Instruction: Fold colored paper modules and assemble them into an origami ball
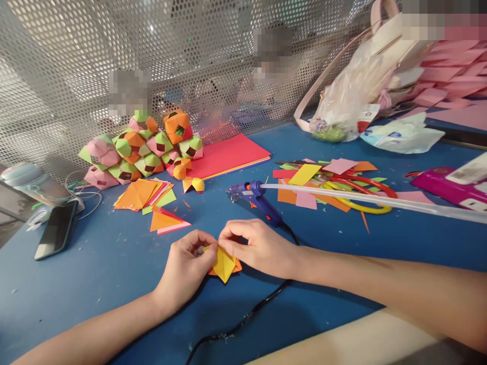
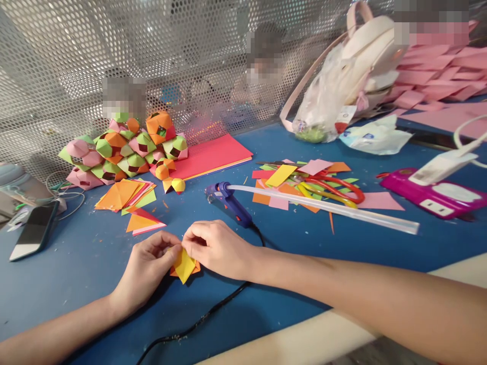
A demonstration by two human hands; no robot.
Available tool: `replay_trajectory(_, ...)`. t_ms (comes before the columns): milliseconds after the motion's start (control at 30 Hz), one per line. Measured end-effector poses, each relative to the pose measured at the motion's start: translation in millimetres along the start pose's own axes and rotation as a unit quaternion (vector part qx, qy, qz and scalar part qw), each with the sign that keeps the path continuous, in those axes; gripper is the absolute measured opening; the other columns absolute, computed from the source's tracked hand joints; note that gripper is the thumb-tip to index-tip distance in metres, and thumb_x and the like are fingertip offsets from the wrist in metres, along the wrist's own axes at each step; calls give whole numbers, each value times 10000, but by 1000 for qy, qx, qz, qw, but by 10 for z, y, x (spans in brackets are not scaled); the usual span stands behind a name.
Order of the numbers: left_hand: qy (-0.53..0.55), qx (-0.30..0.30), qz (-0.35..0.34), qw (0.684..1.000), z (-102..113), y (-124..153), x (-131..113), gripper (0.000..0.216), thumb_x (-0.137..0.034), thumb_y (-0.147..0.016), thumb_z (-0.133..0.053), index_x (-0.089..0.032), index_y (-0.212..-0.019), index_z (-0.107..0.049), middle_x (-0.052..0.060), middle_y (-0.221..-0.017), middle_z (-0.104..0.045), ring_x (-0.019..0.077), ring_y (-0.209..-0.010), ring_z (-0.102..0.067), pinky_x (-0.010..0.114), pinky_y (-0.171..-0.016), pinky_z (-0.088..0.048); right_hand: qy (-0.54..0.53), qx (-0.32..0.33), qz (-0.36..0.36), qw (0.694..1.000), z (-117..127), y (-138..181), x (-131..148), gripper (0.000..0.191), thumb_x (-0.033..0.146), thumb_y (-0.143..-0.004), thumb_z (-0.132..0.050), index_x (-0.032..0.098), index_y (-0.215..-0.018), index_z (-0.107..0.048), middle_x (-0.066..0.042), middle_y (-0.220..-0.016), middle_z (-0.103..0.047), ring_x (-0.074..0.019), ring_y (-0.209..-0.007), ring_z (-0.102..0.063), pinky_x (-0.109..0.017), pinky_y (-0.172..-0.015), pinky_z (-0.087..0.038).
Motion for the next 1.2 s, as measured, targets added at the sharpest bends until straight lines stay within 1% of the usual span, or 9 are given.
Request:
replay_trajectory(133,42,-34,4,999,56,-18,20,73,-221,-708,-618,-157,-683,-592,-42,-563,-540,74,-481,-466,169,-459,-405,-51,9,-22,998,57,-4,27,262,310,-909,-403,172,-793,-593,-16,-797,-627,-121,-727,-567,-226,-647,-434)
replay_trajectory(300,77,-55,-15,995,92,-49,41,53,-173,-708,-600,-176,-681,-555,-40,-649,-577,86,-536,-529,191,-518,-457,12,8,-42,999,14,25,-6,121,289,-798,-556,182,-764,-512,9,-706,-568,-114,-617,-523,-234,-567,-417)
replay_trajectory(433,107,-28,-19,994,35,-52,41,99,-147,-700,-599,-180,-662,-515,-27,-759,-604,93,-624,-554,198,-588,-461,86,-22,-28,996,19,33,-27,108,158,-753,-551,193,-710,-458,30,-640,-524,-103,-568,-480,-230,-536,-375)
replay_trajectory(533,108,7,-5,994,-37,-30,53,125,-137,-704,-607,-179,-678,-493,-38,-742,-581,77,-634,-525,171,-579,-419,122,-52,17,991,75,21,-5,119,100,-773,-495,188,-700,-460,17,-658,-524,-105,-594,-487,-234,-568,-382)
replay_trajectory(733,124,75,25,989,-134,-3,87,194,-260,-778,-610,-194,-924,-502,-42,-695,-564,86,-606,-505,187,-555,-383,169,-58,124,976,79,37,60,122,92,-815,-459,170,-746,-523,-9,-712,-538,-114,-617,-511,-246,-594,-407)
replay_trajectory(867,90,51,15,994,-93,-34,93,140,-285,-801,-585,-164,-802,-515,-19,-731,-584,81,-612,-491,191,-568,-389,144,-56,143,978,70,59,91,89,119,-850,-483,156,-815,-556,-18,-741,-562,-115,-642,-539,-241,-606,-431)
replay_trajectory(967,111,14,-1,994,-43,-54,81,137,-230,-784,-594,-172,-748,-475,-14,-806,-591,87,-667,-506,191,-599,-410,130,-66,136,980,89,60,95,49,175,-828,-552,141,-862,-559,-37,-772,-582,-132,-676,-558,-253,-621,-452)
replay_trajectory(1033,128,11,-7,992,-40,-57,73,160,-199,-771,-601,-179,-722,-450,-19,-814,-585,91,-695,-516,187,-611,-418,128,-70,128,981,93,51,85,27,172,-824,-548,146,-821,-553,-32,-747,-582,-129,-653,-550,-253,-603,-450)
replay_trajectory(1200,152,37,0,988,-81,-43,69,162,-220,-756,-641,-192,-866,-525,-37,-825,-580,91,-721,-542,183,-633,-440,116,-80,111,984,85,27,43,134,127,-825,-506,169,-698,-512,2,-665,-560,-104,-589,-518,-232,-556,-424)
Point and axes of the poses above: each hand's wrist, its own y-axis away from the middle knuckle, its own z-axis out of the back of the hand, x = y × z, the point moved 7 cm from there along -y, towards the middle knuckle
